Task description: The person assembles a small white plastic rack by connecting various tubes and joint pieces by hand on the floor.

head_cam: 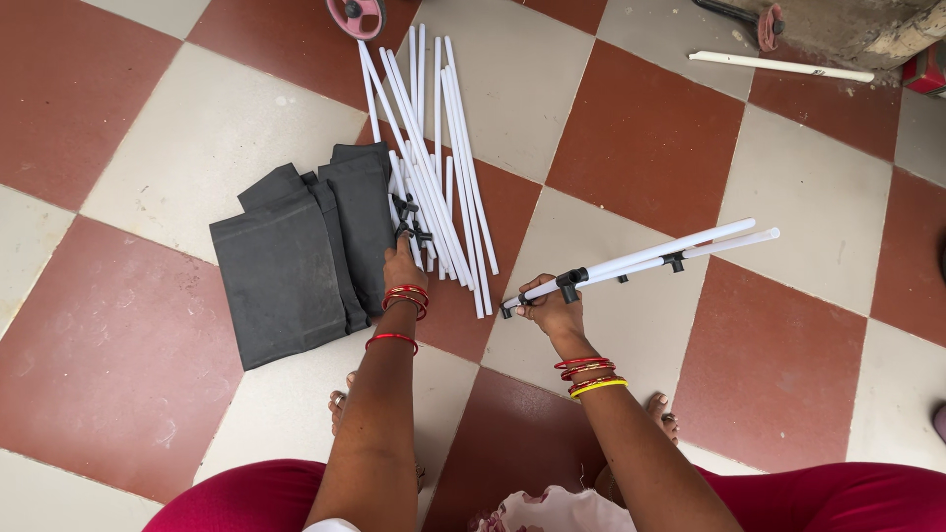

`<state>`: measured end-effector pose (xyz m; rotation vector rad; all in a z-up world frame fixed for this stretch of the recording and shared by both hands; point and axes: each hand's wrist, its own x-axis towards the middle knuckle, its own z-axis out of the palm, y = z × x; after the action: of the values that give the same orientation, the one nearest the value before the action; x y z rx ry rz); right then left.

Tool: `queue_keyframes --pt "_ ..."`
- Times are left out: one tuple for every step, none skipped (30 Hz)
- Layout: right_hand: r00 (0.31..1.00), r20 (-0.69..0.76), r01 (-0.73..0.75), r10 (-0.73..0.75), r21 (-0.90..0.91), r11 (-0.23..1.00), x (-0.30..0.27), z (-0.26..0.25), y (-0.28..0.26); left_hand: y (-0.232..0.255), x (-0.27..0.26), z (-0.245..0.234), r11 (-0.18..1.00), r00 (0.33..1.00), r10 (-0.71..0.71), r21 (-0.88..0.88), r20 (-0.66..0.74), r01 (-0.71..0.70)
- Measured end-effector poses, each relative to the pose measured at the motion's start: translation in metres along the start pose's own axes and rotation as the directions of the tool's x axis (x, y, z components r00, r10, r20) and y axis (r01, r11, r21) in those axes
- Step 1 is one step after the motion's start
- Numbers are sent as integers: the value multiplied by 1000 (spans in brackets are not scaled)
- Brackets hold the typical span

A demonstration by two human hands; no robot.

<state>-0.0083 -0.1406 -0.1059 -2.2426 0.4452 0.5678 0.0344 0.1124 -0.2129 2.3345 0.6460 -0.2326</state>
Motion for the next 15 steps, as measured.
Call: queue_keyframes --pt "1000 7 0 -1 12 1000 -2 0 -2 -2 7 2 999 999 -38 -31 -1 38" --pt "1000 15 1 -1 24 1000 -3 -1 -3 -6 13 6 995 997 -76 -61 -1 76" --pt "1000 13 -1 1 22 1000 -4 -1 -4 -11 18 11 995 997 -75 -62 2 75" --pt "1000 14 -1 0 18 1000 -4 -2 -6 -16 22 15 995 997 -57 -79 -45 53" --pt "1000 15 -1 1 14 1000 -5 -2 -6 -21 26 19 995 995 -39 -94 -91 31" --pt "1000 13 -5 5 13 1000 -5 -3 -7 -24 29 21 995 995 -39 -94 -87 31" --pt "1000 17 -5 5 6 1000 -6 -3 -8 -27 32 22 993 994 -65 -101 -93 55" --pt "1000 21 -5 5 -1 1000 -6 -4 -8 -28 32 22 991 991 -90 -109 -98 80" --pt "1000 20 -8 8 0 1000 -7 -4 -9 -28 32 21 991 991 -89 -108 -95 79" --pt "1000 15 6 -7 11 1000 -9 -5 -10 -28 30 19 988 987 -105 -127 -120 90" --pt "1000 9 21 -21 22 1000 -11 -5 -10 -27 28 18 984 982 -120 -145 -144 99" --pt "1000 7 19 -19 22 1000 -12 -6 -11 -26 24 16 985 983 -118 -145 -142 98" --pt "1000 14 -18 18 18 1000 -12 -5 -13 -27 21 13 979 982 -131 -171 -133 107" --pt "998 21 -56 55 12 998 -13 -5 -13 -26 18 11 973 982 -143 -197 -124 117" --pt "998 21 -55 54 16 998 -14 -5 -13 -26 14 10 974 982 -141 -195 -126 115"
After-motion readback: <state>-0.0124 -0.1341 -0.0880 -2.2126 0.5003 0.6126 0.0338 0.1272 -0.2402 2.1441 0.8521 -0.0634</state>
